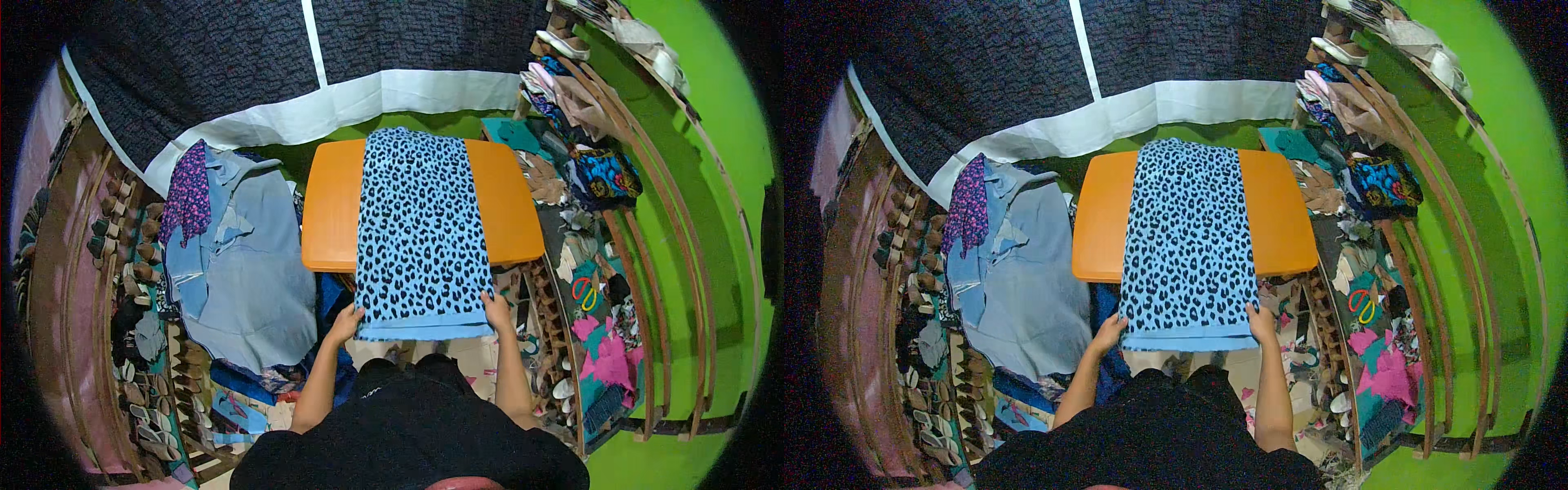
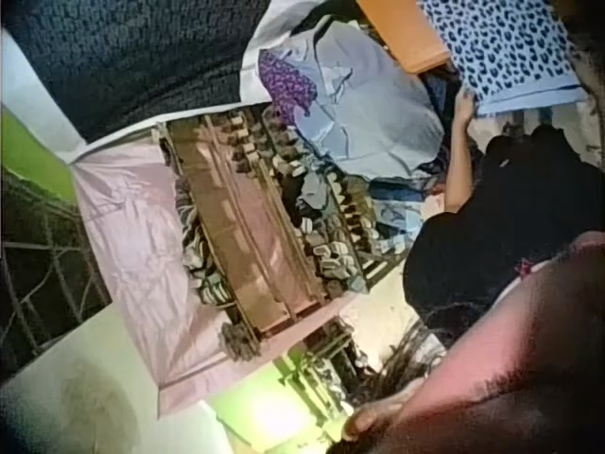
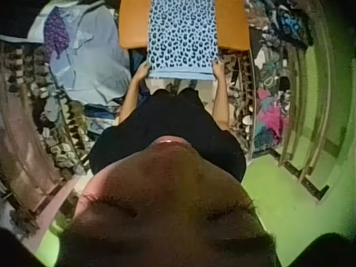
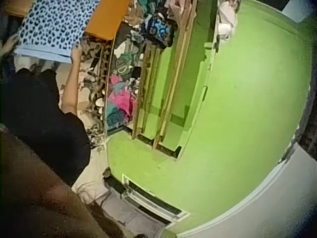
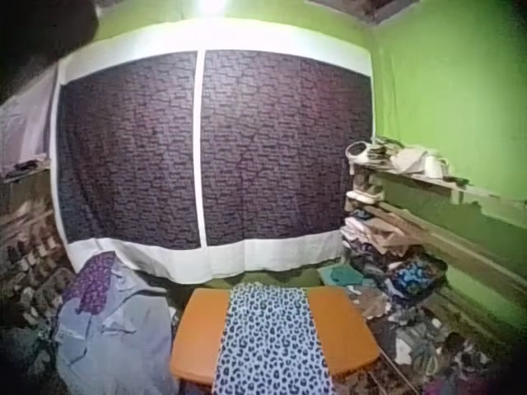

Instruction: The person is folding different pieces of patterned fabric on an orange table and placing the folded bundles onto a wooden shelf.

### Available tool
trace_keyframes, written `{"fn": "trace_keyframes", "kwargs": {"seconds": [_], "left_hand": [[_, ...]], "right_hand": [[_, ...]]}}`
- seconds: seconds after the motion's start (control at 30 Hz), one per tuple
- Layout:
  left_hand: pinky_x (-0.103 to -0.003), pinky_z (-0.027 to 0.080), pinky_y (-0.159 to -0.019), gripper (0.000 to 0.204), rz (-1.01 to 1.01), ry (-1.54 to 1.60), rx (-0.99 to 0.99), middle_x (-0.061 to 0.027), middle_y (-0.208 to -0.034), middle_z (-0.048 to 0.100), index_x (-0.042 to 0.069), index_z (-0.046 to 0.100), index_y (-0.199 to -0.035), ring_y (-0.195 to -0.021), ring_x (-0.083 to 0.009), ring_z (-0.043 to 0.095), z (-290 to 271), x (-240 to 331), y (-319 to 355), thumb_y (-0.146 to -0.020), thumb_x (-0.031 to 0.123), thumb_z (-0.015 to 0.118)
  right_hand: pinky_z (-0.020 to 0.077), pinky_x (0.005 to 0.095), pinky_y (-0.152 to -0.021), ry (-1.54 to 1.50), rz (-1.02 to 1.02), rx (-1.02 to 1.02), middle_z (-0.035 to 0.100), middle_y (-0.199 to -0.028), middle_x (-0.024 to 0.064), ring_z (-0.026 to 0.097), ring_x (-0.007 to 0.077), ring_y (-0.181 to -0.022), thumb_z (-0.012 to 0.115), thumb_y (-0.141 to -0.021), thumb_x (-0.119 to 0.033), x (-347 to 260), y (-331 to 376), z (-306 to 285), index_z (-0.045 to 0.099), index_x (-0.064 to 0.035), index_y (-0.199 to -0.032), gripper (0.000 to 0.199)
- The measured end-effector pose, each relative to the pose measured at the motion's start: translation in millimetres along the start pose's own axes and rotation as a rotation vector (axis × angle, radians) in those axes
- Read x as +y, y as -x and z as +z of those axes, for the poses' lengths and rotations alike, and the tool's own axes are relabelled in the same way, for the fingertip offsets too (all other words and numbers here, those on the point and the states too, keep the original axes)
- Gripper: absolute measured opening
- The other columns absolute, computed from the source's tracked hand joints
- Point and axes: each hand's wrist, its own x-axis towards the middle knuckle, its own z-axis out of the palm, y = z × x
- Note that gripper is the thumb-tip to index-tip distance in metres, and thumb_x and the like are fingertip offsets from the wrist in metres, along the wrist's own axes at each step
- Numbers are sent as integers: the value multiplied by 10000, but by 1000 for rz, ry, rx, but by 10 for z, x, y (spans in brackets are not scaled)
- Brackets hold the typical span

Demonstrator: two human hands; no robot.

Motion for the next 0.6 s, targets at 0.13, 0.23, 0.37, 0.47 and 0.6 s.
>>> {"fn": "trace_keyframes", "kwargs": {"seconds": [0.13, 0.23, 0.37, 0.47, 0.6], "left_hand": [[-268, 364, -782, 291, -97, 97, -22, -37, -970, 538, -21, 475, -1052, -852, -119, 479, 207, -362, 444, -841, 171, 415], [-265, 371, -770, 273, -119, 220, -12, -47, -952, 551, -20, 496, -1020, -839, -127, 495, 307, -606, 691, -833, 165, 418], [-261, 375, -769, 266, -134, 259, 45, -64, -936, 563, -21, 514, -994, -837, -137, 505, 444, -768, 941, -825, 165, 428], [-266, 376, -759, 278, -63, 191, 67, -73, -930, 565, -26, 518, -996, -824, -140, 505, 539, -937, 1127, -819, 169, 429], [-255, 381, -734, 272, -44, 264, 161, -47, -872, 572, -32, 537, -960, -772, -126, 502, 821, -869, 1513, -820, 173, 426]], "right_hand": [[410, 358, -650, 7, 29, -3, 574, -730, 207, 568, 294, -723, 491, -790, -280, 646, 459, 111, 559, 33, -825, 322], [413, 353, -636, 11, 37, -13, 577, -727, 203, 571, 288, -716, 504, -782, -257, 698, 761, 103, 556, 39, -818, 303], [420, 343, -630, -29, 18, 49, 584, -742, 191, 572, 292, -718, 539, -755, -244, 699, 1047, -19, 557, 46, -823, 298], [419, 350, -665, -41, 41, 87, 583, -769, 198, 567, 306, -745, 545, -743, -269, 590, 1272, -163, 559, 34, -849, 321], [413, 364, -704, 7, -33, 76, 579, -812, 208, 559, 321, -785, 529, -751, -255, 872, 1511, -314, 549, 24, -882, 308]]}}
